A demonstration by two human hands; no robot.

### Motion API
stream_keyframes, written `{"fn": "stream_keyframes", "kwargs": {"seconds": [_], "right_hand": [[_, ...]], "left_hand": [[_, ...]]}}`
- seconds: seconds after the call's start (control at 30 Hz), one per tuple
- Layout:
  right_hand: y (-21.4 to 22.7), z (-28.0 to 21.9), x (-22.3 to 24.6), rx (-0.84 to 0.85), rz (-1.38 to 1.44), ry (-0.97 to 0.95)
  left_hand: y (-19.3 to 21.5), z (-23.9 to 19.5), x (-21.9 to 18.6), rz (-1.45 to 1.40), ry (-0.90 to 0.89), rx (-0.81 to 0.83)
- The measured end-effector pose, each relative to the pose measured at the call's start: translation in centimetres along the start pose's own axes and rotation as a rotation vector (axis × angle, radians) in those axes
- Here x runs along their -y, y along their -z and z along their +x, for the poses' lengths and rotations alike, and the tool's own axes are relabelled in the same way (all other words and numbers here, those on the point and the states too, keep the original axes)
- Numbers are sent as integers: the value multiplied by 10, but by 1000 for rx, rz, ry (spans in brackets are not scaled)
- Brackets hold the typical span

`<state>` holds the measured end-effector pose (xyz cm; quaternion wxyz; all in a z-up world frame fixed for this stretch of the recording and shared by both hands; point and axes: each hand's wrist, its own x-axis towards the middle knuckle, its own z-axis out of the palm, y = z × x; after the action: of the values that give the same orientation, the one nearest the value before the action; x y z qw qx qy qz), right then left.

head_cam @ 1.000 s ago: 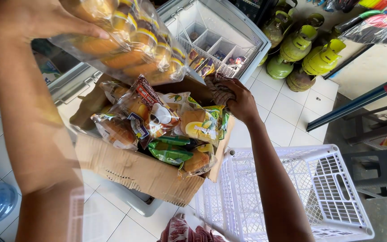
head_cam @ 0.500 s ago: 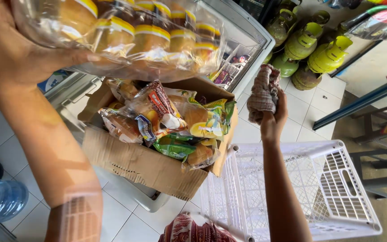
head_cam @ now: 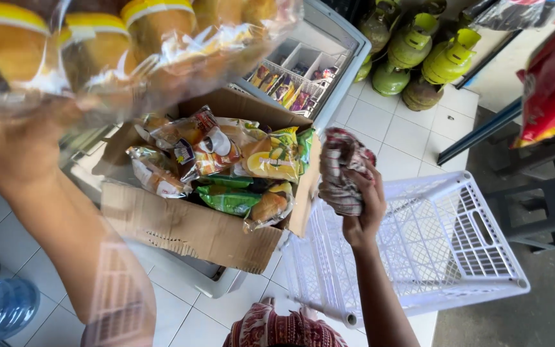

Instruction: Picking up packaged bread from a box, wiping them with a rag, and placing them into a white plastic crate.

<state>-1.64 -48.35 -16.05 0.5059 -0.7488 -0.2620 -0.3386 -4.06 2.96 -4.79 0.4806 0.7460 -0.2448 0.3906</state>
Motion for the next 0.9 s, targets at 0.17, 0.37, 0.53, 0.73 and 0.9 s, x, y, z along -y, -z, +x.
{"fn": "stream_keyframes", "kwargs": {"seconds": [0.17,0.37,0.53,0.73,0.9], "right_hand": [[68,-34,-17,-88,115,-232],[175,-106,-82,463,-745,-810],[230,-138,-125,191,-388,-1176],[286,-113,-112,-134,-580,-582],[247,-71,-47,-31,-200,-454]], "left_hand": [[-39,-47,-23,-98,105,33],[-188,-106,-106,-236,242,130],[-314,-143,-166,-336,345,173],[-412,-172,-162,-241,389,184],[-480,-216,-143,-241,474,230]]}}
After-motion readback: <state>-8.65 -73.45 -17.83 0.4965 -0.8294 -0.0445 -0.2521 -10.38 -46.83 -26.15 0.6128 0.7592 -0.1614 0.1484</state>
